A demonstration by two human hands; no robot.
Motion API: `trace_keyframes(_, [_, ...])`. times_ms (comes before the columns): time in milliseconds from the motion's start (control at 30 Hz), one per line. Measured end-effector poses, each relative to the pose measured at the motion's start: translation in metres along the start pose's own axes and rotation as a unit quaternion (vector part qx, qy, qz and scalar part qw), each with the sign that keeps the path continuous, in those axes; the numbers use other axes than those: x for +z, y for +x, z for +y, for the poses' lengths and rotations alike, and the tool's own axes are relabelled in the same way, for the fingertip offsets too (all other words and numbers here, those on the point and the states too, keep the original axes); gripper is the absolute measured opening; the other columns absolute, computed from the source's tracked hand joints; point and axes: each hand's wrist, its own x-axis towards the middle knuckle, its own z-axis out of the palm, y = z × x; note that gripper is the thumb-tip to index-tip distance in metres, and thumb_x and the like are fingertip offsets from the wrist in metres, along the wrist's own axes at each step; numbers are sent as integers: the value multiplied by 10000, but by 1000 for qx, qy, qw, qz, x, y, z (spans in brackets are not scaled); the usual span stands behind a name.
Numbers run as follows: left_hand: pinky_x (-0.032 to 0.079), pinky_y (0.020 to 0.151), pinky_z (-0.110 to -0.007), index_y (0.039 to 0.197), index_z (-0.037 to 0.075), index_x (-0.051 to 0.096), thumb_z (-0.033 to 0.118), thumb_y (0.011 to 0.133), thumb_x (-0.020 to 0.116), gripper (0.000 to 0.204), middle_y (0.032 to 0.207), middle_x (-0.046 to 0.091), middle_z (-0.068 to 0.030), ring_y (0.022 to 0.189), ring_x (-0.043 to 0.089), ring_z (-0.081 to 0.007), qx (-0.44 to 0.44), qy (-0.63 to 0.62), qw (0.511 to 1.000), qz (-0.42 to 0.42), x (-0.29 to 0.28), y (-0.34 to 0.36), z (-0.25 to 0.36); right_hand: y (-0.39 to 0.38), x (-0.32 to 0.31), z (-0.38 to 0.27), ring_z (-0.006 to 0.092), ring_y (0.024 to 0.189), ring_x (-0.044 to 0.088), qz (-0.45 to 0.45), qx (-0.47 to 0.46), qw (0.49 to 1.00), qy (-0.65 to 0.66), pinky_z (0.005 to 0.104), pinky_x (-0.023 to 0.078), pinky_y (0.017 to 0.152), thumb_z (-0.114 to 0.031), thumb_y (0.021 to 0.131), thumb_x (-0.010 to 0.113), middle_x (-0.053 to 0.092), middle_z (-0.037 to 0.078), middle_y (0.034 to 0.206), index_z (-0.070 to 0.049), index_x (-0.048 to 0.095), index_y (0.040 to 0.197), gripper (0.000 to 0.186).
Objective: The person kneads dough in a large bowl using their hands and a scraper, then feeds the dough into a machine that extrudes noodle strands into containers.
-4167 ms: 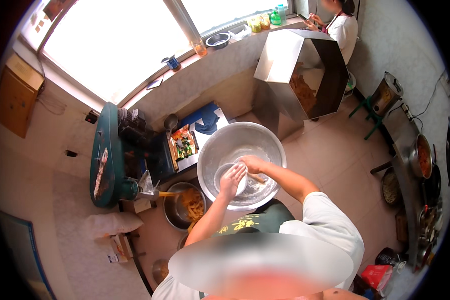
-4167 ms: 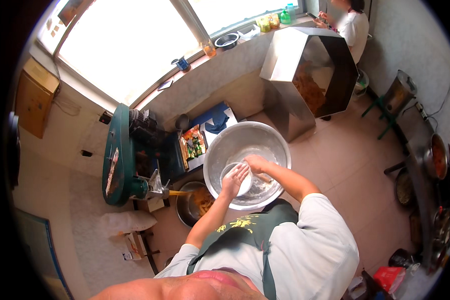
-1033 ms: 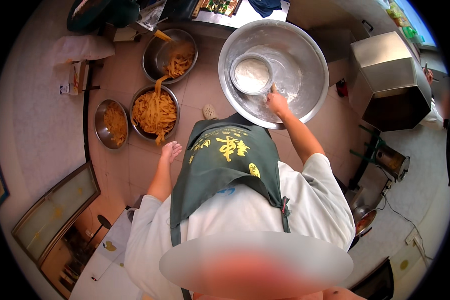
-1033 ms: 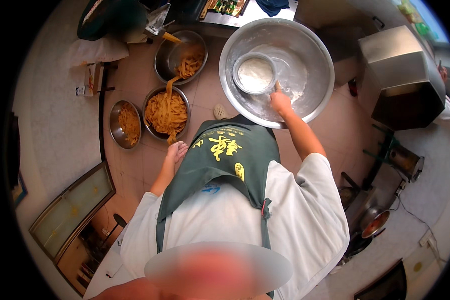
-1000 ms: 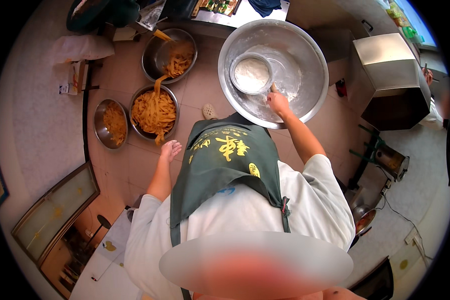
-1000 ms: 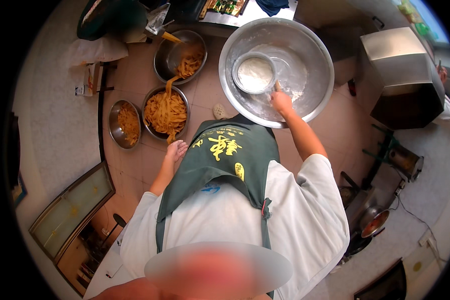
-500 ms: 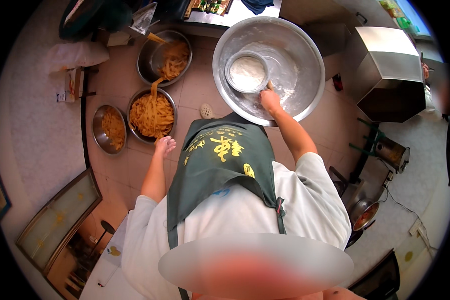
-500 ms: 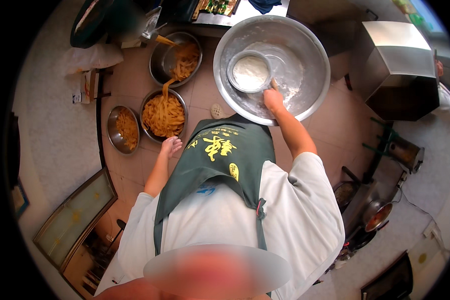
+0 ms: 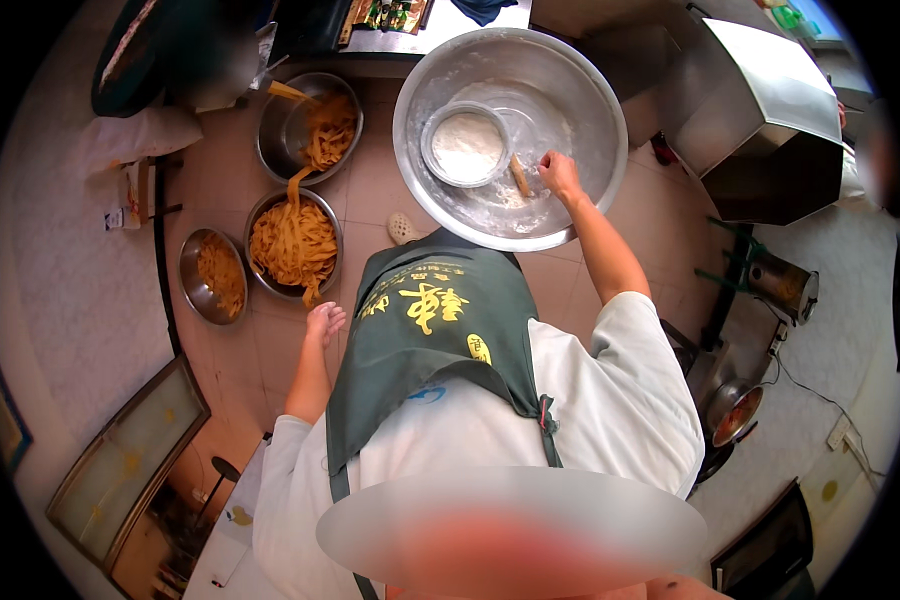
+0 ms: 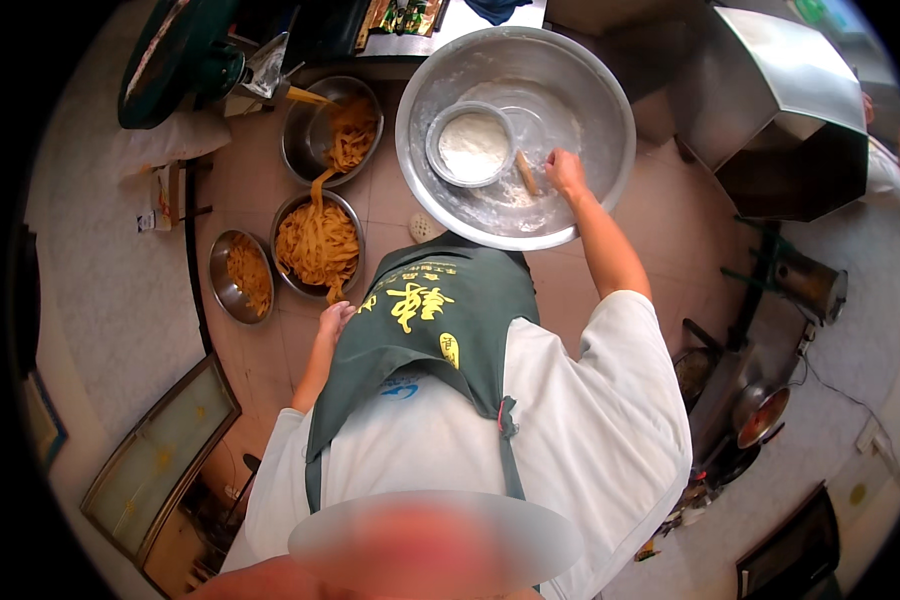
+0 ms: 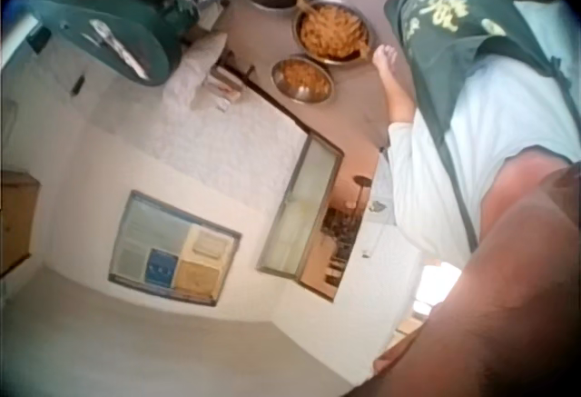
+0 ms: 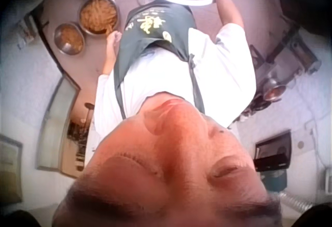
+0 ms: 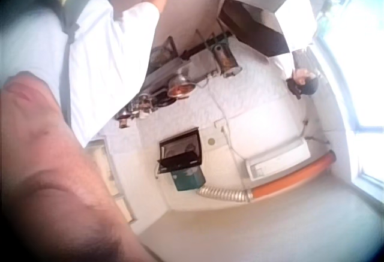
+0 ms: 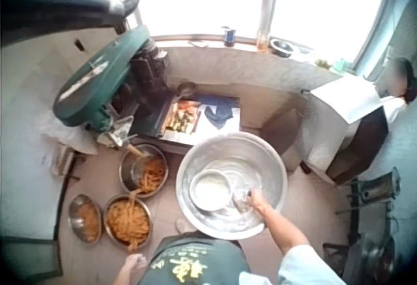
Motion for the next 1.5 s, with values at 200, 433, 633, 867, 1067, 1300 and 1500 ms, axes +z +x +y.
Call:
trace_keyframes(200, [578,831,-374,1283,11,520,172,994,478,333,1190,625,-179,1018,657,-290,10,-20,1000,8,2,-8,-9,10,4,-1,350,837,677,-19,-27,999,-34,434,524,763,-106,773,680,699,183,865,-60,701,870,109])
trace_keyframes(433, [587,807,-381,1242,8,530,175,995,478,302,1139,628,-172,982,663,-287,4,10,1000,24,6,-17,-28,21,19,13,372,842,665,-42,-71,993,-89,444,517,767,-99,786,634,691,187,866,-58,706,872,119])
trace_keyframes(633, [596,784,-377,1242,7,526,160,995,463,297,1101,632,-166,928,675,-275,19,30,999,21,8,-23,-30,36,28,13,379,838,663,-12,-130,991,-21,441,522,749,-91,793,610,686,207,880,-23,692,852,122])
trace_keyframes(867, [606,751,-362,1227,4,526,129,991,441,280,1087,632,-170,907,680,-272,27,20,999,31,20,-34,-33,44,17,-9,378,826,665,-44,-126,991,-33,430,531,739,-84,799,616,688,201,883,-33,688,922,151])
trace_keyframes(1067, [604,761,-370,1227,2,524,128,987,454,280,1097,629,-175,915,678,-285,1,30,999,22,13,-28,-45,47,20,-12,375,835,668,-52,-152,984,-81,432,538,741,-77,789,612,690,189,892,-48,700,906,149])
trace_keyframes(1300, [594,788,-380,1242,10,519,142,993,444,292,1101,632,-166,939,677,-289,-23,-6,1000,13,14,-27,-60,52,25,-12,398,790,661,-57,-179,978,-94,460,527,729,-81,772,603,678,218,848,-41,704,834,125])
trace_keyframes(1500, [583,802,-381,1271,12,514,132,1008,402,310,1188,622,-202,1029,662,-314,-28,-8,999,21,-3,-3,-41,36,-24,-6,208,642,684,21,-82,996,-8,339,524,640,-113,812,631,674,131,691,-23,703,850,122])
